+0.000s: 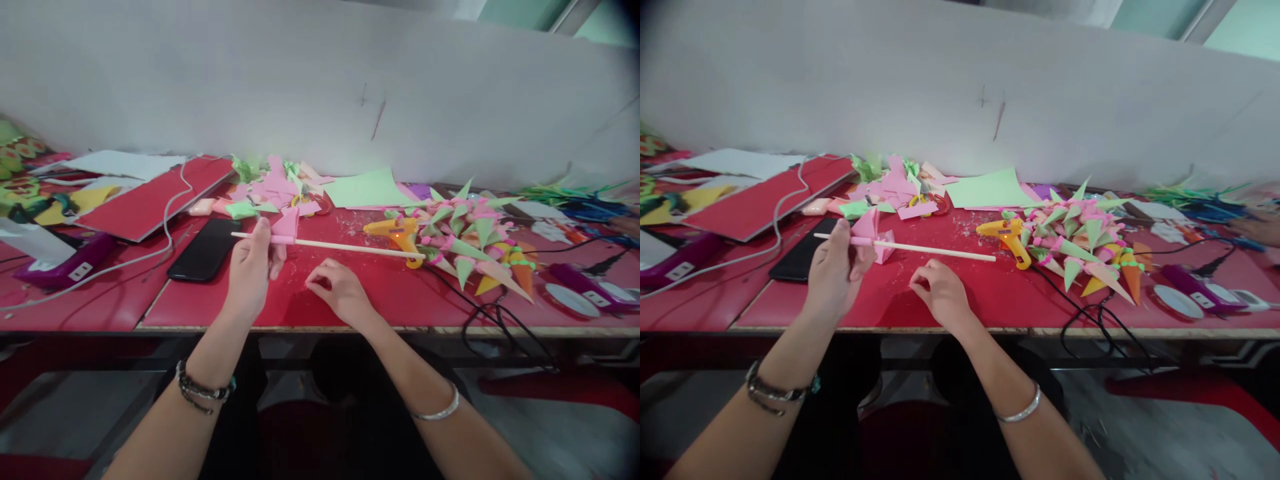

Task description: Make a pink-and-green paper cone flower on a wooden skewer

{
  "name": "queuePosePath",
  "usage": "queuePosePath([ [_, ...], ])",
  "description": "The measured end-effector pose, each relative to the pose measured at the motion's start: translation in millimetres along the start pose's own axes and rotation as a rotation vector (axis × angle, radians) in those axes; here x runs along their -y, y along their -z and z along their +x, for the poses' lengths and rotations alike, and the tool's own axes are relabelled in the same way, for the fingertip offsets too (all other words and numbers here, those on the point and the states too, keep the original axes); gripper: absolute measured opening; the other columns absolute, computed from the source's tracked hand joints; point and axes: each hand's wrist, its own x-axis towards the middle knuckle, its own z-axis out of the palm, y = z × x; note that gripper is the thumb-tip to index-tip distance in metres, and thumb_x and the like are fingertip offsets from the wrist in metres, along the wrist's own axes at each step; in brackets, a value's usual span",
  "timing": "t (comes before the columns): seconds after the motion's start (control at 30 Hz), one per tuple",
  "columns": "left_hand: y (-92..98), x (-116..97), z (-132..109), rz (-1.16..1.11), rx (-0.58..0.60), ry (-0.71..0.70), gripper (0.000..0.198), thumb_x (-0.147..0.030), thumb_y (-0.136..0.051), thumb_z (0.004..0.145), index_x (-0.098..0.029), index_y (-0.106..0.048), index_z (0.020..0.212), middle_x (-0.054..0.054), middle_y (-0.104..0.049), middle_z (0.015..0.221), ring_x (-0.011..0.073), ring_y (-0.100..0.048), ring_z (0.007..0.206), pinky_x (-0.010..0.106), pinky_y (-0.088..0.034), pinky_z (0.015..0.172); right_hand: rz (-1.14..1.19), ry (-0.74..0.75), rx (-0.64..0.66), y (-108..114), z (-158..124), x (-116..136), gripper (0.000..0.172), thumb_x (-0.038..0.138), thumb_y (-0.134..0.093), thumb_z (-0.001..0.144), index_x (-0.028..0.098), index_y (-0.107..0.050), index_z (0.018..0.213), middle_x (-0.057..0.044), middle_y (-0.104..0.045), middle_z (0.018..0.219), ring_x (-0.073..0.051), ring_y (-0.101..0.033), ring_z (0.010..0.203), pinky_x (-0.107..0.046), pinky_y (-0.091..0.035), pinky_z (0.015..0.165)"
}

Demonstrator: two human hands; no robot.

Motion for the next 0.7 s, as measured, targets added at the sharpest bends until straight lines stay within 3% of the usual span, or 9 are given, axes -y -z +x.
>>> queuePosePath([
  [0.13,-0.3,-2,0,-0.001,-0.007,0.005,0.048,-0.047,-0.04,0.084,-0.018,-0.044,0.046,-0.006,-0.031,0.03,0.0059,-0.025,0.031,0.024,-0.018,0.036,0.235,-0.042,-0.069,3,2,-3,0.009,0.024,-0.054,0.076,0.019,-0.059,0.071,-0.001,-0.056,0.073,-0.012,-0.049,0.064,-0.025,-0.038,0.062],
  [0.43,0.4,0,0,0.02,-0.01,-0.001,0.048,-0.047,-0.039,0.085,-0.018,-0.044,0.046,-0.006,-0.03,0.03,0.0063,-0.025,0.031,0.024,-0.019,0.036,0.846,-0.318,-0.199,22,-1,4,0.017,0.033,-0.063,0.066,0.018,-0.058,0.073,0.003,-0.054,0.067,-0.009,-0.048,0.061,-0.024,-0.039,0.065],
  [0.57,0.5,1,1,0.018,-0.003,-0.006,0.048,-0.047,-0.039,0.085,-0.019,-0.045,0.046,-0.006,-0.031,0.03,0.0062,-0.025,0.031,0.024,-0.017,0.036,1.057,-0.338,-0.195,25,-3,7,0.018,0.032,-0.067,0.062,0.018,-0.059,0.07,0.003,-0.054,0.069,-0.008,-0.047,0.062,-0.022,-0.039,0.062],
  [0.7,0.4,1,1,0.008,-0.006,-0.001,0.048,-0.046,-0.039,0.085,-0.018,-0.045,0.046,-0.006,-0.028,0.03,0.0063,-0.025,0.031,0.024,-0.018,0.036,1.12,-0.301,-0.245,34,-7,4,0.017,0.031,-0.067,0.062,0.018,-0.06,0.07,0.002,-0.053,0.069,-0.007,-0.046,0.061,-0.021,-0.04,0.06],
])
